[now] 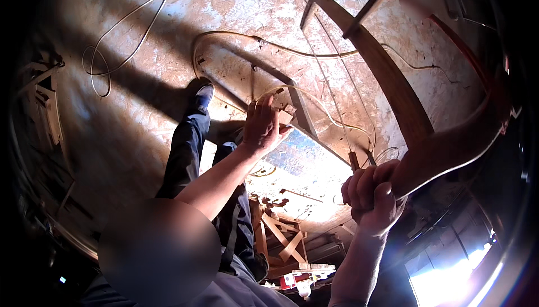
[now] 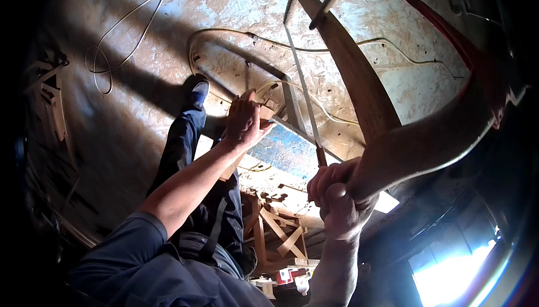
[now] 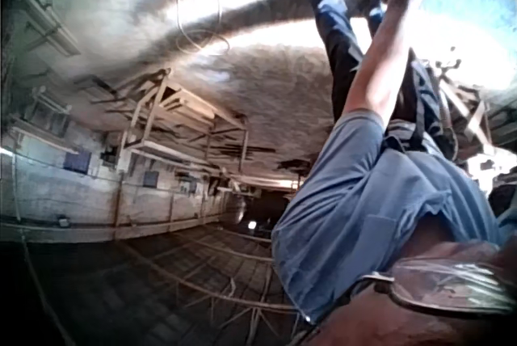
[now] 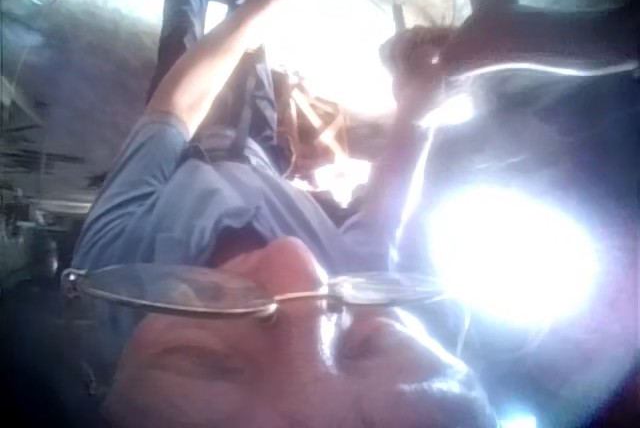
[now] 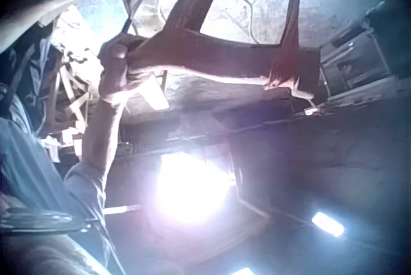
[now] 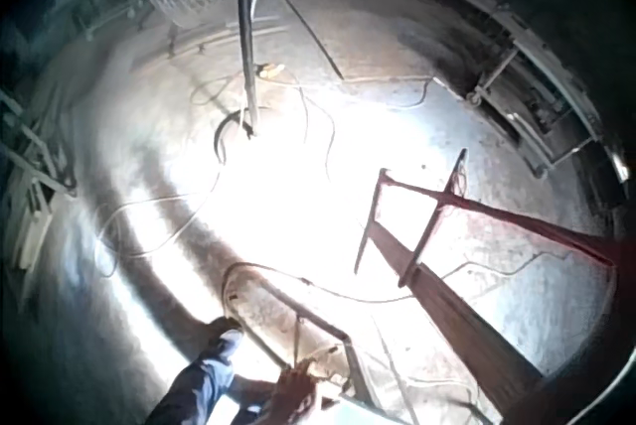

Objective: The person assembles a wooden structure by hammering nails into wooden planks and supports. They use a hammer to secure the pieces together, occasionally using a wooden block to protect the wood surface. The person works on a partially assembled frame, adding and adjusting components to build the structure.

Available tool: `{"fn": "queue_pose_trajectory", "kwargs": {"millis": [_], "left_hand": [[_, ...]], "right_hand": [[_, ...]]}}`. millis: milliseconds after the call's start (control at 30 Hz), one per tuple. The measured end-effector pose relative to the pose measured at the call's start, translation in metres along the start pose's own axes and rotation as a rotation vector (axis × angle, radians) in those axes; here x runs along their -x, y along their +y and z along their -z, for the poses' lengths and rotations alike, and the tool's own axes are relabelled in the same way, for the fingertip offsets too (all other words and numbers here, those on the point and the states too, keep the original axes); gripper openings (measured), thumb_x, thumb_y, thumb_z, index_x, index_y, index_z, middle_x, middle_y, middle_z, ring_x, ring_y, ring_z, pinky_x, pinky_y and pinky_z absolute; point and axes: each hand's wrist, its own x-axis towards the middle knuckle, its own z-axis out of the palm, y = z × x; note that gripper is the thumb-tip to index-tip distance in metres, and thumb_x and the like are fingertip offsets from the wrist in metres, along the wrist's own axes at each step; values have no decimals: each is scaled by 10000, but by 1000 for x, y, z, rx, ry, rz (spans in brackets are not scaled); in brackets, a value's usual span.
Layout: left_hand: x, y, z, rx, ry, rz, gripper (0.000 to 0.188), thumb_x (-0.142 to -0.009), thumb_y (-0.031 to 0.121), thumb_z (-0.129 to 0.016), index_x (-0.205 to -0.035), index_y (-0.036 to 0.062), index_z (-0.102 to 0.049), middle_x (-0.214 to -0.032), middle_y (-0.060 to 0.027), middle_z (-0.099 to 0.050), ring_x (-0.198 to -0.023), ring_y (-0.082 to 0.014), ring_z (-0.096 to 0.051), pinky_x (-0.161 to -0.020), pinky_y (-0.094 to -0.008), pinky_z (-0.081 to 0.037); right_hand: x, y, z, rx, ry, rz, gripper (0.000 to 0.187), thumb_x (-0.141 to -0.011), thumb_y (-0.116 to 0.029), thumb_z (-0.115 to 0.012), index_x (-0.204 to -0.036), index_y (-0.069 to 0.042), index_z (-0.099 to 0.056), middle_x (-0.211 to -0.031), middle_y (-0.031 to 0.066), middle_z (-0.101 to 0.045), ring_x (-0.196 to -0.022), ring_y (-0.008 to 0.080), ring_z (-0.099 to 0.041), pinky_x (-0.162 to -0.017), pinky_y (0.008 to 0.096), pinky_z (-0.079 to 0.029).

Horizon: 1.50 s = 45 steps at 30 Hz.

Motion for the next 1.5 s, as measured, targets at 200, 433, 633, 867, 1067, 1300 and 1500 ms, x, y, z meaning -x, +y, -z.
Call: {"fn": "queue_pose_trajectory", "kwargs": {"millis": [200, 433, 633, 867, 1067, 1300, 1500], "left_hand": [[15, 46, -8, -213, -320, -377, 383, -887, 216, -594, -1207, 6, -576, -1310, -184, -528, -1239, -329, -472, -1067, -478, -374], [85, 57, -27, -370, -646, -877, 478, -969, 274, -403, -1385, 67, -514, -1527, -116, -403, -1437, -268, -331, -1206, -468, -205], [38, 33, 17, 13, -385, -457, 867, -814, 329, -775, -1490, 9, -336, -1539, -209, -345, -1441, -346, -313, -1199, -487, -219], [16, -78, 4, 689, -35, 680, 908, -821, 62, -771, -1509, 46, -178, -1313, -145, -501, -983, -177, -616, -849, -302, -535], [12, -30, 7, 688, -87, 471, 891, -822, -13, -742, -1515, 55, -186, -1252, -112, -555, -997, -160, -614, -879, -302, -532], [16, -23, 16, 371, -76, 385, 991, -749, 56, -819, -1519, 80, -196, -1260, -143, -499, -1053, -227, -574, -894, -345, -523], [6, -16, 29, 215, -104, 290, 774, -726, 74, -811, -1363, 84, -373, -1236, -165, -479, -1035, -309, -567, -879, -377, -523]], "right_hand": [[62, 14, 35, 41, 88, 157, 416, -938, -411, -655, -986, -85, -401, -583, 5, -377, -444, 131, -373, -404, 298, -318], [114, 45, 73, -120, 126, 151, 354, -968, -399, -609, -998, -109, -408, -594, 12, -380, -452, 146, -374, -395, 307, -305], [134, 65, 81, -320, 98, 161, 293, -998, -402, -547, -1040, -120, -478, -575, 9, -377, -443, 152, -364, -397, 310, -335], [127, 74, 63, -489, -58, 142, 298, -1003, -406, -534, -1040, -122, -452, -569, 7, -380, -444, 152, -363, -424, 315, -354], [117, 91, 38, -539, -43, 115, 305, -1010, -407, -517, -1057, -117, -436, -560, 12, -374, -458, 167, -372, -456, 343, -368], [104, 91, 15, -558, -56, 29, 316, -1011, -430, -503, -1046, -123, -435, -561, 9, -368, -463, 171, -375, -462, 353, -354], [96, 90, 6, -559, -96, -27, 334, -1002, -446, -518, -1043, -126, -433, -567, 9, -374, -473, 170, -381, -472, 352, -346]]}}
